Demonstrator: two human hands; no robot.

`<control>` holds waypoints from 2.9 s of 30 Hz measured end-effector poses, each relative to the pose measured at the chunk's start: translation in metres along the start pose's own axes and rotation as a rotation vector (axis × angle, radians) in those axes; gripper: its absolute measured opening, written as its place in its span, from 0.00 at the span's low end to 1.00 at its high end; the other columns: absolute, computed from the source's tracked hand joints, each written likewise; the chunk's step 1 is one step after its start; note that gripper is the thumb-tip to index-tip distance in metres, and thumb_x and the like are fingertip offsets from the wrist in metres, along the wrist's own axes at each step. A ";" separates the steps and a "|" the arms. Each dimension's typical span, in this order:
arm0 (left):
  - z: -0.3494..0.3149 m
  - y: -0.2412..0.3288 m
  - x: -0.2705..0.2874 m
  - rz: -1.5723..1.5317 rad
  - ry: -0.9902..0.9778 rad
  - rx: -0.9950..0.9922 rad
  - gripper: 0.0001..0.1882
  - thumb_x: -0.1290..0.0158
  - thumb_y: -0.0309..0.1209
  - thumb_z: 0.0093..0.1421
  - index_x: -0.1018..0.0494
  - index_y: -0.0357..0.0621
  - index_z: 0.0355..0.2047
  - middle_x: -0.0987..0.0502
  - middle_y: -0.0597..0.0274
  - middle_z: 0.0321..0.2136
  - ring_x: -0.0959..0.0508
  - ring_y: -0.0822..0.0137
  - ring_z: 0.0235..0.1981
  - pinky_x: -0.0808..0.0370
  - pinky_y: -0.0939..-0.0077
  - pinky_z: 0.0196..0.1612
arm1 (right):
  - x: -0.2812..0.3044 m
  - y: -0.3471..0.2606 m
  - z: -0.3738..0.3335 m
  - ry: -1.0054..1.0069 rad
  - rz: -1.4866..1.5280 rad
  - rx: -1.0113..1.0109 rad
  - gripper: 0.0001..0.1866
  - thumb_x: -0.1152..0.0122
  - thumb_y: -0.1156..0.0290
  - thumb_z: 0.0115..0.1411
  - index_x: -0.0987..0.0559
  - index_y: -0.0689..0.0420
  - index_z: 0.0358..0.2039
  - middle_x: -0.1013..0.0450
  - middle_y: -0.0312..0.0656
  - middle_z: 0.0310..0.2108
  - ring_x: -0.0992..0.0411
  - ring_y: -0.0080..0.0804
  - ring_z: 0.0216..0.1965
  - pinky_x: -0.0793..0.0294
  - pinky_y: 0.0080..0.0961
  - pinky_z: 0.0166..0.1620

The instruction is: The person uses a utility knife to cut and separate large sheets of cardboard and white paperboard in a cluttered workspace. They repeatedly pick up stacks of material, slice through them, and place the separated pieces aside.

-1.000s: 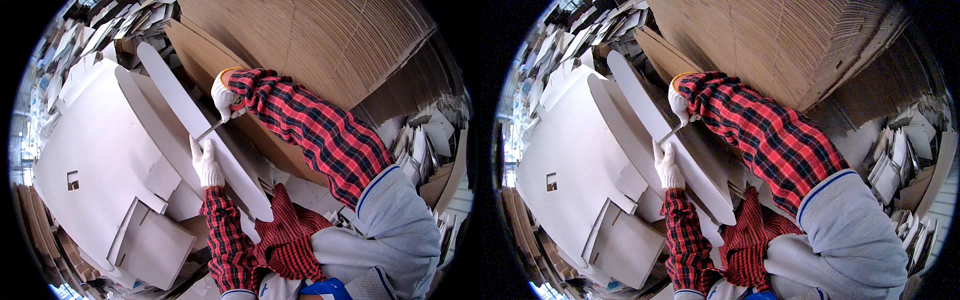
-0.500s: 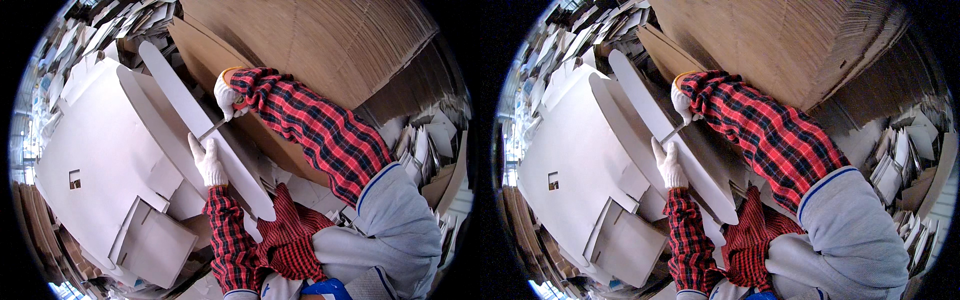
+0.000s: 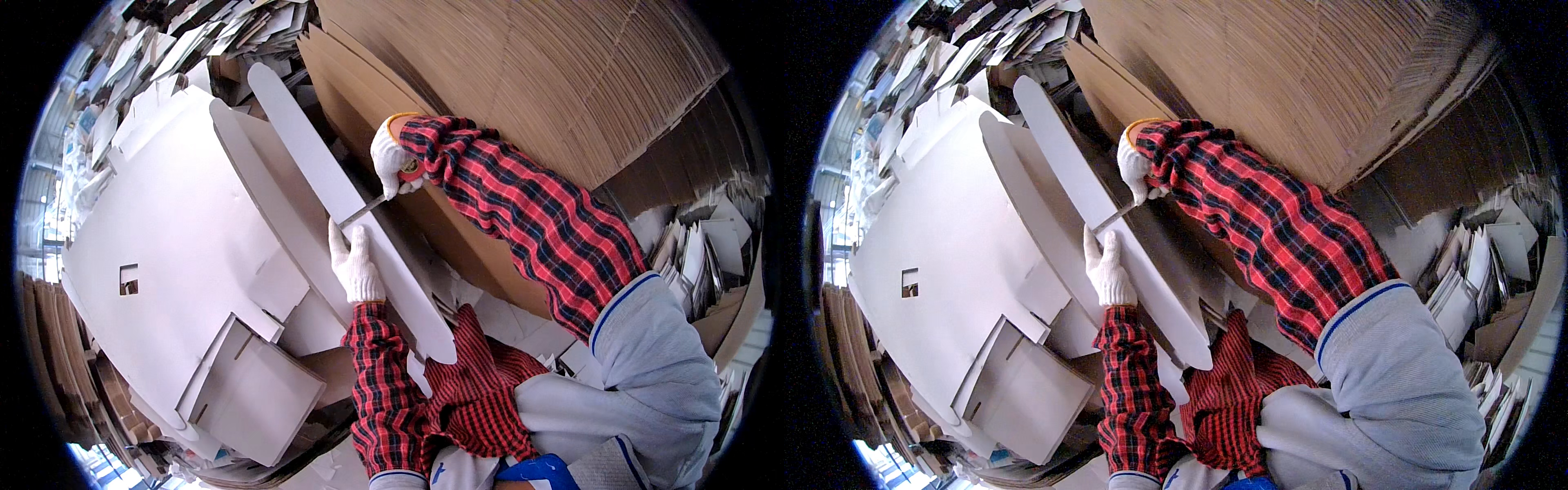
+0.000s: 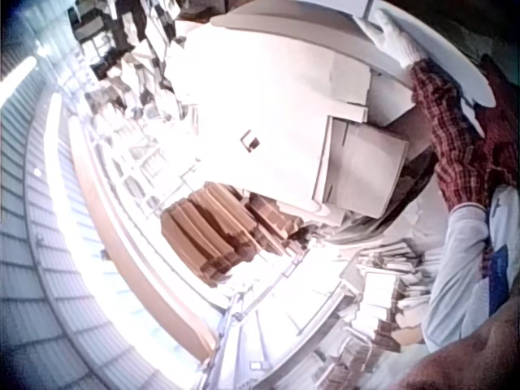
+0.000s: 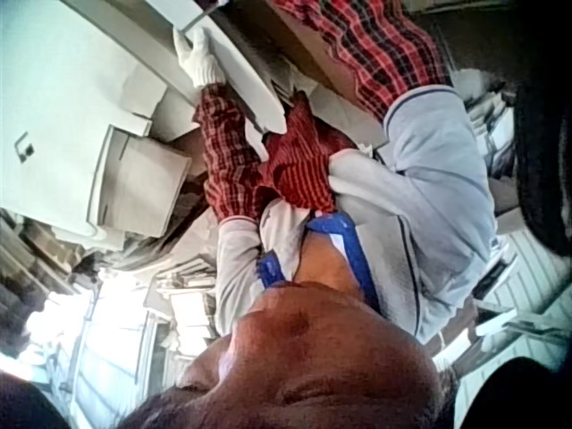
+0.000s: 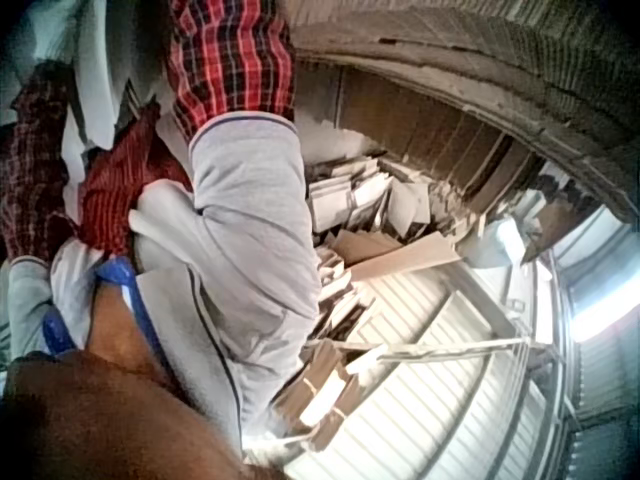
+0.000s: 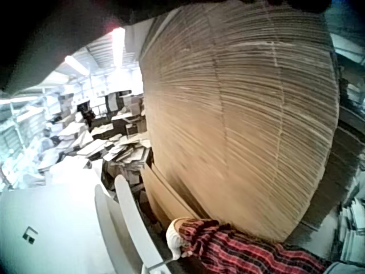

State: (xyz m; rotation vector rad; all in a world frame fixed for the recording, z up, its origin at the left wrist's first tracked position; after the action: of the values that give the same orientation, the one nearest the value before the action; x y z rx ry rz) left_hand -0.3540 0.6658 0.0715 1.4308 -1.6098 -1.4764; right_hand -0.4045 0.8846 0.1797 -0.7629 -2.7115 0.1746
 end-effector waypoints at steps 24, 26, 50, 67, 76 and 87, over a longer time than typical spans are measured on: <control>-0.054 0.056 0.032 1.272 0.366 -0.196 0.28 0.38 0.32 0.50 0.27 0.47 0.54 0.25 0.49 0.49 0.23 0.47 0.50 0.25 0.57 0.53 | -0.131 -0.003 0.021 0.704 1.367 0.702 0.19 0.40 0.58 0.67 0.19 0.62 0.28 0.24 0.39 0.21 0.27 0.27 0.21 0.27 0.26 0.29; -0.061 0.056 0.032 1.397 0.463 -0.288 0.32 0.35 0.32 0.48 0.28 0.47 0.55 0.28 0.48 0.53 0.24 0.46 0.53 0.26 0.56 0.54 | -0.130 0.005 0.018 0.724 1.360 0.756 0.19 0.40 0.58 0.67 0.19 0.62 0.29 0.24 0.39 0.21 0.27 0.26 0.21 0.27 0.26 0.29; -0.082 0.055 0.012 0.977 0.215 -0.020 0.21 0.38 0.42 0.52 0.19 0.40 0.41 0.15 0.48 0.34 0.16 0.49 0.38 0.22 0.61 0.46 | -0.126 0.032 0.009 0.818 1.463 0.823 0.20 0.38 0.56 0.65 0.20 0.62 0.28 0.24 0.41 0.21 0.28 0.26 0.20 0.27 0.25 0.26; -0.297 0.112 0.082 1.065 0.204 -0.009 0.18 0.39 0.32 0.55 0.20 0.35 0.45 0.15 0.52 0.33 0.16 0.71 0.33 0.22 0.73 0.40 | -0.146 0.041 0.020 0.998 0.886 0.703 0.22 0.43 0.55 0.68 0.19 0.61 0.28 0.23 0.40 0.22 0.27 0.28 0.20 0.27 0.27 0.27; -0.456 0.117 0.150 1.122 0.531 0.136 0.14 0.42 0.25 0.55 0.21 0.32 0.41 0.17 0.49 0.29 0.17 0.66 0.31 0.23 0.72 0.38 | -0.154 0.036 0.038 0.871 0.843 0.711 0.19 0.41 0.57 0.69 0.20 0.62 0.32 0.22 0.39 0.27 0.25 0.27 0.25 0.25 0.24 0.31; -0.575 0.105 0.149 1.211 0.732 0.202 0.15 0.39 0.24 0.51 0.20 0.34 0.40 0.18 0.48 0.32 0.16 0.56 0.34 0.23 0.70 0.41 | -0.177 0.014 0.031 0.715 0.865 0.756 0.18 0.40 0.58 0.68 0.20 0.62 0.31 0.23 0.40 0.25 0.26 0.27 0.24 0.24 0.25 0.30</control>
State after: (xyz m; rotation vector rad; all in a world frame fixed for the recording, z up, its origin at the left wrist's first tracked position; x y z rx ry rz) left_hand 0.0758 0.2989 0.2824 0.6280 -1.6022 -0.0771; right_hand -0.2654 0.8023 0.1003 -1.3323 -1.3471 0.8556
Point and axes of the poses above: each hand's wrist, its own z-axis towards the middle knuckle, its own x-axis out of the back of the hand, y = z × x, the point moved 1 cm from there along z, towards the middle knuckle
